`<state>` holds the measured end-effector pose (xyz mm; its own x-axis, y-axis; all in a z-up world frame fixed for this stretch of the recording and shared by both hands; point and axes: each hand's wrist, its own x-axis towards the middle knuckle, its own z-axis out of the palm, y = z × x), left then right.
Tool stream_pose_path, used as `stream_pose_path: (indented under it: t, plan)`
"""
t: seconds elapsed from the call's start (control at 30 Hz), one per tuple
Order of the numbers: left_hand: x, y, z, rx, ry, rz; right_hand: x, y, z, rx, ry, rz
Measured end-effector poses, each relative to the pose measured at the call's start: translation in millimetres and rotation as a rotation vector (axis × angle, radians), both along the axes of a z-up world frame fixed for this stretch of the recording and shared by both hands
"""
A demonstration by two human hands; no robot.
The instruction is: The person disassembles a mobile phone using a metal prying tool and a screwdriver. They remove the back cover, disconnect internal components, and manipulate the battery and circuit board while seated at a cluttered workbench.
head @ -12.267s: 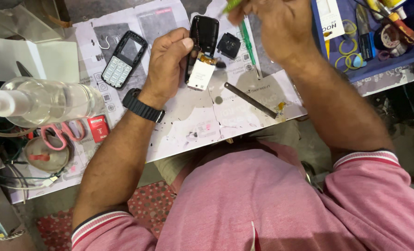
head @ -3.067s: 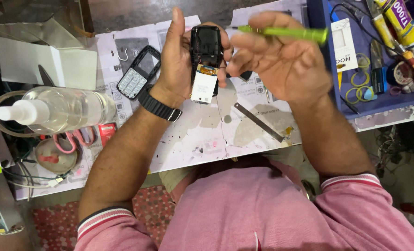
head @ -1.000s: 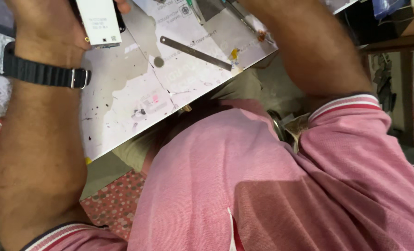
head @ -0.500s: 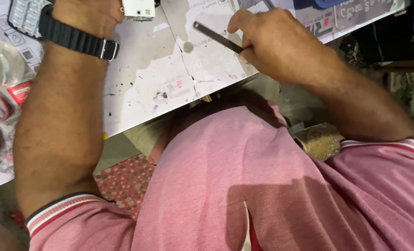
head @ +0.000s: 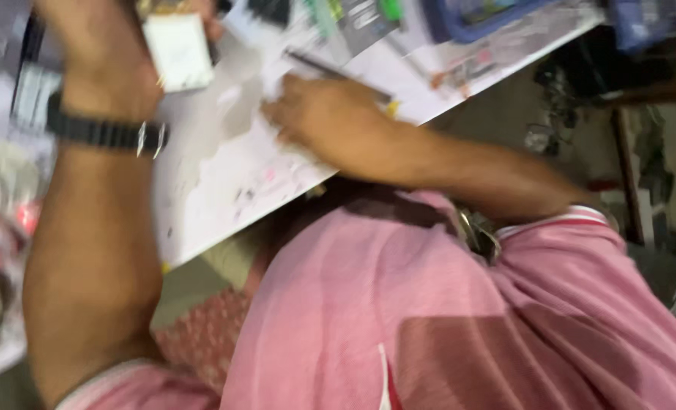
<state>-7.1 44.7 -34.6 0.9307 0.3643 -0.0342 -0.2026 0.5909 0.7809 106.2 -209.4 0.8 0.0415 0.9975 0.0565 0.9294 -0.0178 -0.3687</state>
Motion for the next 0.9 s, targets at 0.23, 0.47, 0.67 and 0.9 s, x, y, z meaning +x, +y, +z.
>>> stream_pose_path:
  t: [0.23,0.47,0.67,0.9]
  plan:
    - [12,1,-2,-0.066,0.005,-0.035,4,19,-16,0.270,-0.057,-0.116]
    - [12,0,1,-0.041,0.003,-0.026,10,-25,24,0.357,0.250,-0.001]
    - [12,1,0,-0.064,-0.002,-0.038,39,-69,48,0.424,0.277,-0.009]
    - [8,-1,8,-0.059,0.012,-0.010,16,-65,21,0.360,0.230,0.028]
